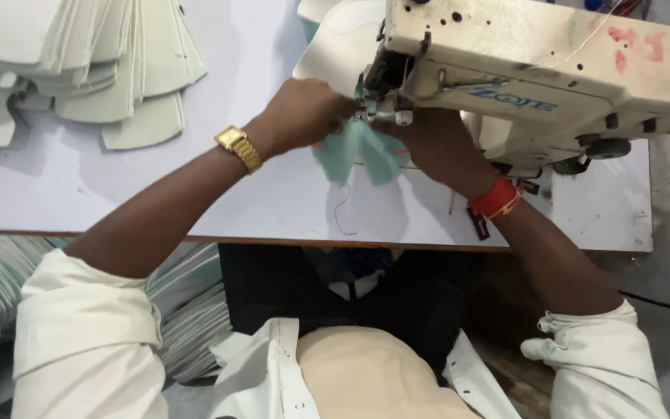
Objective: The person operates a sewing machine to stitch light blue and white fabric pieces together. They repeatedly pick up fabric from a stack, guide it through the machine, and trim the excess thread using scissors.
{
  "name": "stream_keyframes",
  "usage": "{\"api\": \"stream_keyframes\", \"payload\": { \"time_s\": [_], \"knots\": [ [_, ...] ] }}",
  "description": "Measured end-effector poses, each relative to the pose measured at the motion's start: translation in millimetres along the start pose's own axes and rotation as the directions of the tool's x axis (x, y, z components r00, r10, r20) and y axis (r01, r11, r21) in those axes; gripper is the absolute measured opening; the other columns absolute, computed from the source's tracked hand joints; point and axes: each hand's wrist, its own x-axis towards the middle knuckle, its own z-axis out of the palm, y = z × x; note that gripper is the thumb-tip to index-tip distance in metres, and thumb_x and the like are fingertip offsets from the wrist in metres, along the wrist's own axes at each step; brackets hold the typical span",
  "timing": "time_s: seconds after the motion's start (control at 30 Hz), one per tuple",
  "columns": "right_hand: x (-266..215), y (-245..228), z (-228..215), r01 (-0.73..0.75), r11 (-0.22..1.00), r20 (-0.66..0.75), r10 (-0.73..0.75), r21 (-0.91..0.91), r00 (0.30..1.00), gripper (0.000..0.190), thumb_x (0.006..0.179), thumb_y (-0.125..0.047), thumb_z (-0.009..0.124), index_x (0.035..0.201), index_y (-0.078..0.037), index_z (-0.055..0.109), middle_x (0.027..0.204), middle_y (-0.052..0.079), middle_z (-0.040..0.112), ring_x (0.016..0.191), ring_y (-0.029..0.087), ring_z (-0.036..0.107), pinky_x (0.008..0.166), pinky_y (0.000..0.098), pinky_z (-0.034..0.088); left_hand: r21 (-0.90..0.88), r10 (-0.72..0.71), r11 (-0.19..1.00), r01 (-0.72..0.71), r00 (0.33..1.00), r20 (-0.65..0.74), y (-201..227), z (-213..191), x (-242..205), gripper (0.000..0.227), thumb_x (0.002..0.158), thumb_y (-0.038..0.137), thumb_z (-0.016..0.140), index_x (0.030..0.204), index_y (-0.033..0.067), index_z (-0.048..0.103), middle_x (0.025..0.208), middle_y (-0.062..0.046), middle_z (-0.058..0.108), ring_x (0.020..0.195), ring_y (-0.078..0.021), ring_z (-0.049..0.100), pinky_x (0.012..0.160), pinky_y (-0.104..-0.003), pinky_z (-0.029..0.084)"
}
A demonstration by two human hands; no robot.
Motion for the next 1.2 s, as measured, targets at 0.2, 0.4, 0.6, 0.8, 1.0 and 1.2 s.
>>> {"api": "stream_keyframes", "payload": {
  "time_s": [0.2, 0.4, 0.6, 0.8, 1.0, 1.2],
  "knots": [
    [3, 18, 21, 0.087, 0.996, -0.136, -0.089, -0.021, 0.987, 0.033, 0.1, -0.015, 0.066, 0.132, -0.021, 0.073, 0.117, 0.013, 0.07, 0.101, 0.029, 0.068, 0.083, 0.043, 0.056, 0.02, 0.043, 0.999, -0.043, 0.999, -0.022, -13, -1, 7, 0.022, 0.082, 0.012, 0.075, 0.103, 0.0185, 0.079, 0.081, -0.007, 0.076, 0.073, -0.0288, 0.072, 0.061, -0.044, 0.056],
    [2, 35, 41, 0.024, 0.999, -0.129, -0.018, 0.049, 0.991, 0.031, 0.104, -0.017, 0.067, 0.135, -0.013, 0.068, 0.115, 0.014, 0.07, 0.097, 0.029, 0.07, 0.082, 0.0418, 0.056, 0.025, 0.013, 1.0, -0.013, 1.0, 0.004, -14, 1, 9, 0.011, 0.087, 0.015, 0.075, 0.098, 0.0155, 0.078, 0.081, -0.008, 0.074, 0.075, -0.0293, 0.072, 0.064, -0.045, 0.055],
    [2, 52, 61, 0.066, 0.968, -0.018, -0.073, -0.24, 0.997, 0.039, 0.093, -0.006, 0.067, 0.131, -0.008, 0.072, 0.098, 0.02, 0.071, 0.083, 0.03, 0.07, 0.07, 0.042, 0.057, 0.036, -0.016, 0.999, 0.015, 1.0, 0.026, -14, 0, 12, 0.009, 0.089, 0.015, 0.075, 0.097, 0.0148, 0.077, 0.081, -0.008, 0.074, 0.075, -0.0293, 0.072, 0.063, -0.044, 0.055],
    [2, 70, 81, 0.01, 0.987, -0.029, -0.015, -0.162, 0.999, 0.024, 0.091, -0.006, 0.067, 0.113, 0.003, 0.071, 0.095, 0.021, 0.071, 0.086, 0.035, 0.071, 0.077, 0.0464, 0.057, 0.036, -0.025, 0.999, 0.023, 0.999, 0.043, -17, -1, 14, 0.012, 0.087, 0.015, 0.077, 0.099, 0.0149, 0.075, 0.083, -0.007, 0.075, 0.079, -0.0287, 0.071, 0.064, -0.046, 0.054],
    [5, 75, 87, -0.059, 0.998, -0.13, 0.062, 0.027, 0.99, 0.032, 0.087, -0.008, 0.069, 0.116, 0.006, 0.069, 0.093, 0.024, 0.071, 0.083, 0.039, 0.069, 0.077, 0.0496, 0.055, 0.009, -0.038, 0.999, 0.038, 0.999, -0.024, -22, 2, 15, 0.017, 0.088, 0.013, 0.076, 0.105, 0.0136, 0.074, 0.082, -0.009, 0.074, 0.078, -0.0309, 0.071, 0.063, -0.047, 0.054],
    [7, 99, 108, -0.121, 0.989, 0.004, 0.122, -0.081, 0.992, 0.035, 0.092, -0.019, 0.07, 0.119, 0.004, 0.067, 0.097, 0.024, 0.071, 0.089, 0.039, 0.069, 0.08, 0.0507, 0.055, -0.045, -0.049, 0.998, 0.044, 0.992, -0.117, -24, 4, 15, 0.023, 0.085, 0.01, 0.075, 0.108, 0.0115, 0.073, 0.081, -0.009, 0.075, 0.077, -0.0313, 0.072, 0.064, -0.047, 0.055]
  ]
}}
